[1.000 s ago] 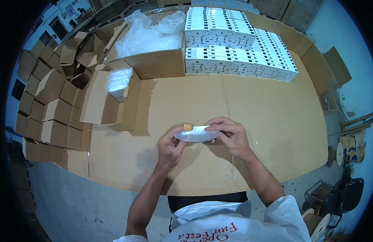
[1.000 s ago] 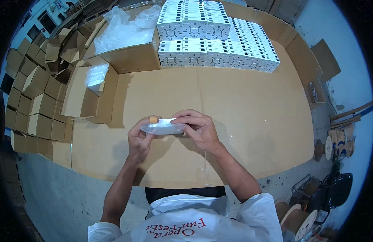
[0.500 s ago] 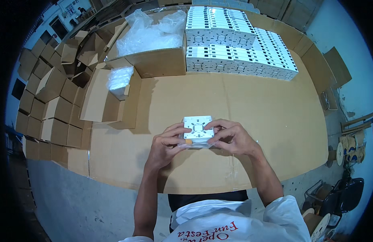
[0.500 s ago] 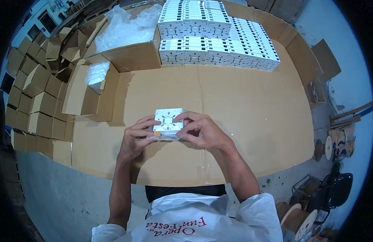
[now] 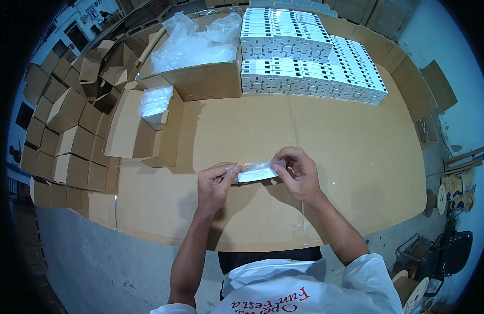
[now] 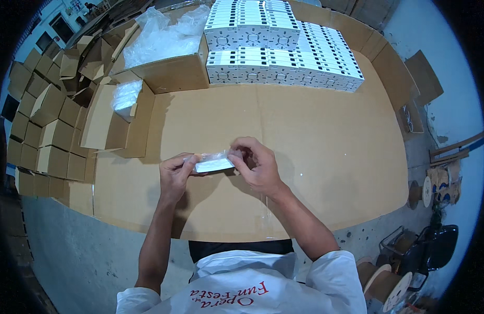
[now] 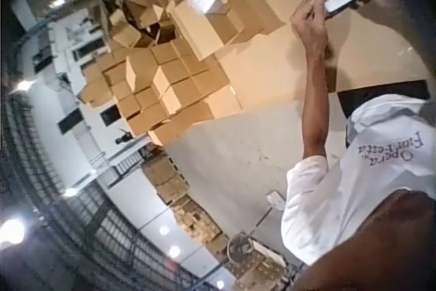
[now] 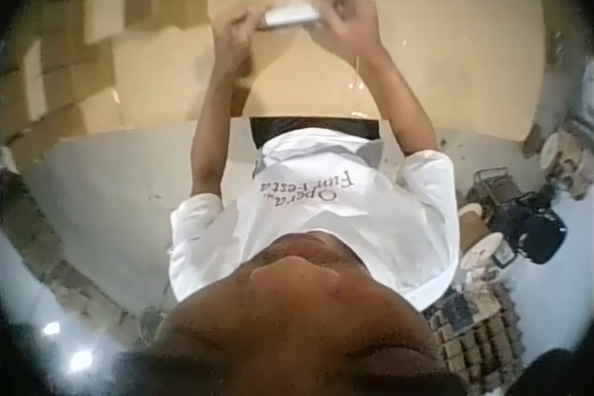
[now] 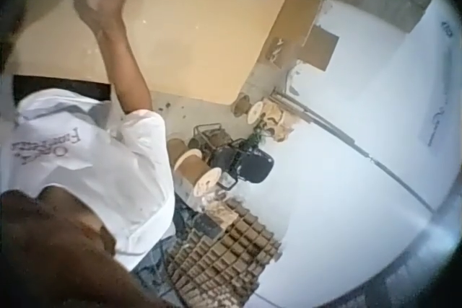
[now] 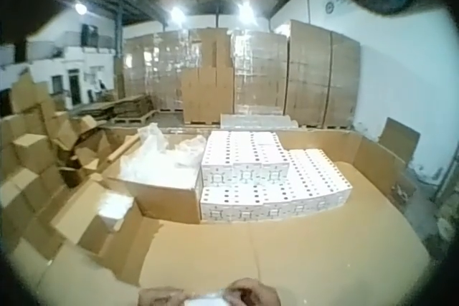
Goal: Packing small white boxes and wooden plugs into plastic bags and placing them into larger cardboard shipping boxes.
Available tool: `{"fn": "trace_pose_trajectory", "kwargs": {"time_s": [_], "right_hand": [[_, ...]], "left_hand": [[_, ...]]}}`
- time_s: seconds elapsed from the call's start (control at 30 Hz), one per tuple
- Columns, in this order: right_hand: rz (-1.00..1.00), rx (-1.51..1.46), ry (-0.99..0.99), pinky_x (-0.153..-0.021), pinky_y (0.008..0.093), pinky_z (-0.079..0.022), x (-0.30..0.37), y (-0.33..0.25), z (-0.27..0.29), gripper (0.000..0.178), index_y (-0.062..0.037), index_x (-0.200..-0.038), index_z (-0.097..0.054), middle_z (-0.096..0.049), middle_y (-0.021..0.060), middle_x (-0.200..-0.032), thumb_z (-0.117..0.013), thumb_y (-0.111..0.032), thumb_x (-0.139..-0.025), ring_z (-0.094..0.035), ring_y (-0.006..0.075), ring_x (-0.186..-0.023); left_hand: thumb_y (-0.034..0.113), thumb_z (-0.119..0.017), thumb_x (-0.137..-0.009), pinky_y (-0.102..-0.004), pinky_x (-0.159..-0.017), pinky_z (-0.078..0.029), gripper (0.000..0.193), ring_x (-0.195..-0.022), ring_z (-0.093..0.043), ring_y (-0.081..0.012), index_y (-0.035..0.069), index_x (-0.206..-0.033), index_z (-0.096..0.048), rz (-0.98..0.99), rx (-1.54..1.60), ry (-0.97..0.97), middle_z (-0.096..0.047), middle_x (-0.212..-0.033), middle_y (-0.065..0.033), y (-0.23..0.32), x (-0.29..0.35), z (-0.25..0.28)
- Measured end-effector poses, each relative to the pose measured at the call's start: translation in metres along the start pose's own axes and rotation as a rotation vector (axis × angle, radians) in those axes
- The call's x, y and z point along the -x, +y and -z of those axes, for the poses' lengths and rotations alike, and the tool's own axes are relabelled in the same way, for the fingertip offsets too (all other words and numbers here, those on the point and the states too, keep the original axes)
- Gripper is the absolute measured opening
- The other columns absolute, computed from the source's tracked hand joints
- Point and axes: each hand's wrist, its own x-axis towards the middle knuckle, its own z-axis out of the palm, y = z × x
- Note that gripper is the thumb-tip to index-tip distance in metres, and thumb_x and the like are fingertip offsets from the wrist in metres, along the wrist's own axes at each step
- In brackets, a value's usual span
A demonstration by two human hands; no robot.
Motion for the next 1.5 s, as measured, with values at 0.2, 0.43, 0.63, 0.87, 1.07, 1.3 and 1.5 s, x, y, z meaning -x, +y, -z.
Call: {"fn": "trace_pose_trajectory", "kwargs": {"time_s": [0.2, 0.43, 0.63, 0.87, 1.07, 1.3, 1.5], "right_hand": [[0.397, 0.431, -0.188, -0.068, 0.0310, -0.053, -0.010, -0.002, 0.012, 0.036, 0.0007, -0.110, -0.070, -0.070, 0.0144, -0.100, -0.059, 0.014, -0.079, -0.068, 0.0236, -0.082], [0.144, 0.340, -0.198, -0.066, 0.0278, -0.054, -0.010, -0.010, 0.010, 0.028, -0.0014, -0.105, -0.073, -0.071, 0.0095, -0.099, -0.074, 0.004, -0.077, -0.067, 0.0157, -0.082], [0.095, 0.342, -0.227, -0.064, 0.0254, -0.055, -0.008, -0.004, 0.012, 0.027, -0.0005, -0.104, -0.072, -0.069, 0.0089, -0.095, -0.077, 0.003, -0.078, -0.068, 0.0143, -0.080], [0.102, 0.397, -0.235, -0.061, 0.0263, -0.051, -0.011, -0.015, -0.016, 0.021, -0.0013, -0.101, -0.072, -0.069, 0.0074, -0.092, -0.076, 0.001, -0.081, -0.063, 0.0131, -0.074], [0.203, 0.441, -0.172, -0.062, 0.0255, -0.052, -0.022, -0.012, -0.042, 0.019, 0.0001, -0.100, -0.071, -0.068, 0.0087, -0.090, -0.074, 0.003, -0.081, -0.065, 0.0141, -0.074], [0.142, 0.068, -0.167, -0.070, 0.0249, -0.056, -0.093, -0.028, -0.179, 0.018, 0.0062, -0.108, -0.062, -0.066, 0.0085, -0.095, -0.068, 0.002, -0.091, -0.065, 0.0108, -0.081], [0.158, -0.168, -0.297, -0.072, 0.0275, -0.060, -0.157, -0.018, -0.315, 0.020, 0.0077, -0.113, -0.058, -0.067, 0.0124, -0.096, -0.063, -0.001, -0.095, -0.069, 0.0137, -0.082]], "left_hand": [[0.020, -0.059, -0.102, -0.0271, -0.067, -0.064, 0.034, -0.076, -0.071, -0.0193, -0.012, -0.107, -0.070, 0.241, 0.153, 0.038, -0.070, -0.093, -0.0165, -0.002, -0.008, -0.001], [0.020, -0.057, -0.103, -0.0280, -0.070, -0.064, 0.035, -0.083, -0.071, -0.0208, -0.012, -0.110, -0.069, 0.308, 0.245, 0.019, -0.070, -0.096, -0.0178, -0.010, -0.009, 0.005], [0.010, -0.057, -0.100, -0.0297, -0.077, -0.064, 0.030, -0.095, -0.070, -0.0212, -0.008, -0.124, -0.063, 0.210, 0.402, 0.124, -0.067, -0.112, -0.0163, 0.012, -0.006, -0.009], [-0.004, -0.072, -0.087, -0.0267, -0.080, -0.060, 0.029, -0.090, -0.068, -0.0175, -0.008, -0.115, -0.065, 0.108, 0.029, -0.166, -0.065, -0.113, -0.0130, 0.001, 0.004, 0.031], [-0.003, -0.076, -0.083, -0.0289, -0.081, -0.061, 0.048, -0.096, -0.068, -0.0200, -0.009, -0.127, -0.056, 0.089, 0.007, -0.044, -0.063, -0.116, -0.0143, -0.015, 0.009, 0.051], [0.010, -0.077, -0.082, -0.0313, -0.067, -0.057, 0.034, -0.081, -0.070, -0.0187, 0.001, -0.113, -0.066, -0.156, -0.562, 0.092, -0.070, -0.098, -0.0110, -0.011, 0.023, 0.101], [0.009, -0.071, -0.084, -0.0373, -0.075, -0.056, 0.026, -0.082, -0.070, -0.0285, -0.002, -0.107, -0.068, -0.146, -0.453, 0.089, -0.070, -0.094, -0.0176, -0.006, 0.045, 0.122]]}}
